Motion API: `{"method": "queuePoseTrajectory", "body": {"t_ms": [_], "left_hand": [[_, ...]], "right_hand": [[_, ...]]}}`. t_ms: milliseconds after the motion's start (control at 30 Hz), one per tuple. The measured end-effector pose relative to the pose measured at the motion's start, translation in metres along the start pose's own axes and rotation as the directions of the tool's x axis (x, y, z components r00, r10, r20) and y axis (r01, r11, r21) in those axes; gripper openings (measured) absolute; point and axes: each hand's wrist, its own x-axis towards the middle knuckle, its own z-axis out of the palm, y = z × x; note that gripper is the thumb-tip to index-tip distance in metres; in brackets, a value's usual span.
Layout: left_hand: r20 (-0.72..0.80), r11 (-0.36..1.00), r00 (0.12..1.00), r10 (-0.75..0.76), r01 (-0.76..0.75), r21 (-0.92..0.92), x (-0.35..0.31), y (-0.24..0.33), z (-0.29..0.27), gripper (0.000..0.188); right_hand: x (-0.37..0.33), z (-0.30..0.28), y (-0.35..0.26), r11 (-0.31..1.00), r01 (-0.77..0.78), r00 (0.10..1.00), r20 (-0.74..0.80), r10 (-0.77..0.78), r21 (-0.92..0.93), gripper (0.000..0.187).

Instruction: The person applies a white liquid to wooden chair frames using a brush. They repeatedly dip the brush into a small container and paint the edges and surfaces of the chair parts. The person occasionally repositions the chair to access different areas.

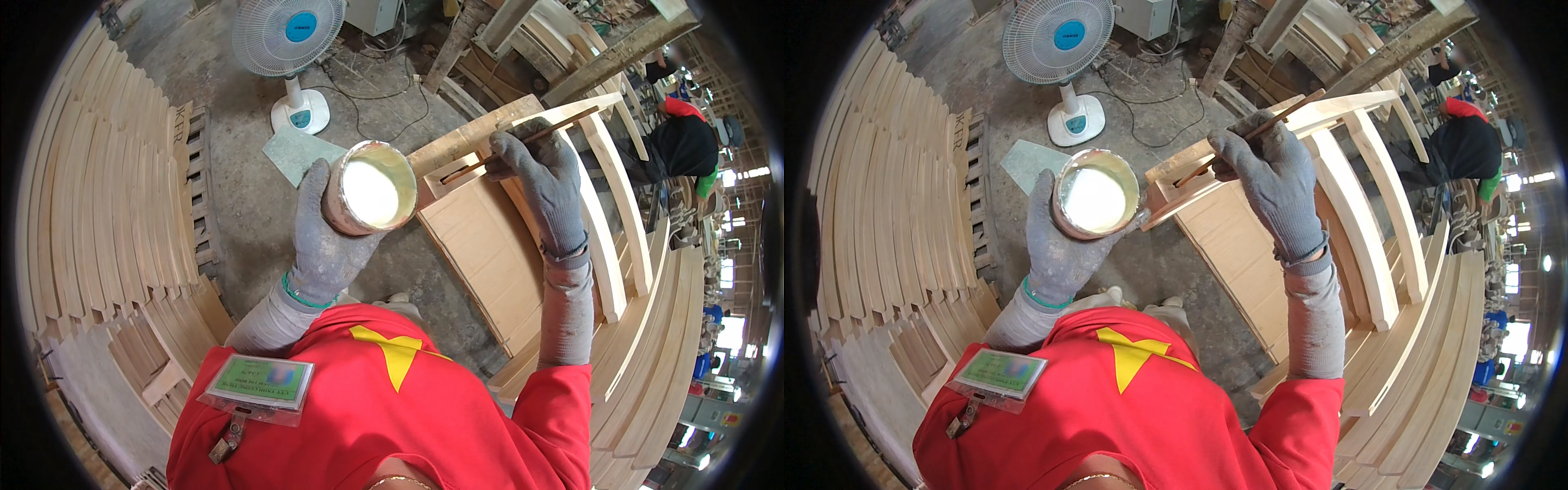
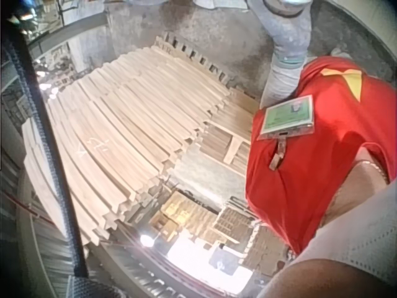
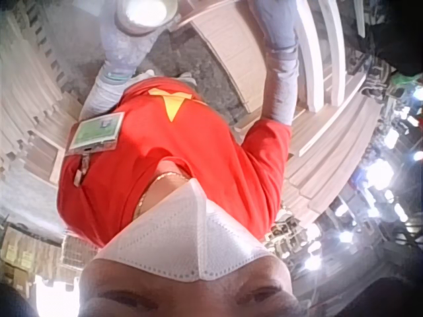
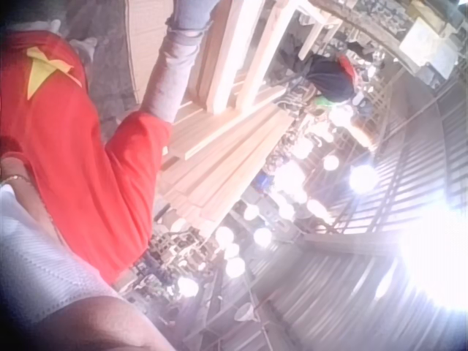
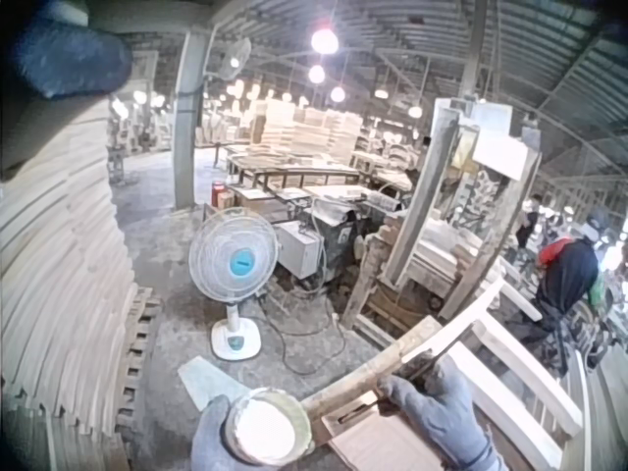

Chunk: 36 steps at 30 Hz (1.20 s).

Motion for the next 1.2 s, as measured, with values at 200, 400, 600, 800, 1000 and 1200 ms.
{"method": "queuePoseTrajectory", "body": {"t_ms": [200, 400, 600, 800, 1000, 1200], "left_hand": [[-0.067, 0.992, 0.996, 0.051, -0.043, 0.121, 0.002, -0.004, -0.012, 0.056], [-0.033, 1.000, 0.999, 0.013, -0.014, -0.022, 0.001, -0.001, -0.002, 0.056], [-0.080, 0.999, 0.996, 0.028, -0.025, 0.042, 0.002, -0.001, -0.005, 0.058], [-0.038, 1.000, 0.999, 0.022, -0.021, 0.013, 0.001, 0.000, -0.002, 0.058], [-0.087, 1.000, 0.996, 0.023, -0.025, -0.019, 0.001, 0.001, 0.000, 0.057], [-0.078, 0.999, 0.997, 0.028, -0.026, 0.028, -0.002, 0.004, 0.000, 0.058]], "right_hand": [[0.001, 0.005, 0.006, 0.998, -0.029, 0.999, 0.044, 0.032, -0.049, 0.025], [0.006, -0.006, 0.013, 0.992, 0.049, 0.997, 0.063, -0.042, -0.120, 0.019], [0.000, 0.001, -0.002, 0.838, 0.261, 0.961, 0.213, -0.178, -0.479, 0.018], [0.003, 0.011, 0.002, 0.975, 0.101, 0.971, 0.232, -0.053, -0.197, 0.019], [0.005, -0.003, -0.007, 0.952, 0.145, 0.984, 0.142, -0.110, -0.270, 0.020], [0.004, 0.005, -0.005, 0.954, 0.162, 0.977, 0.177, -0.119, -0.251, 0.018]]}}
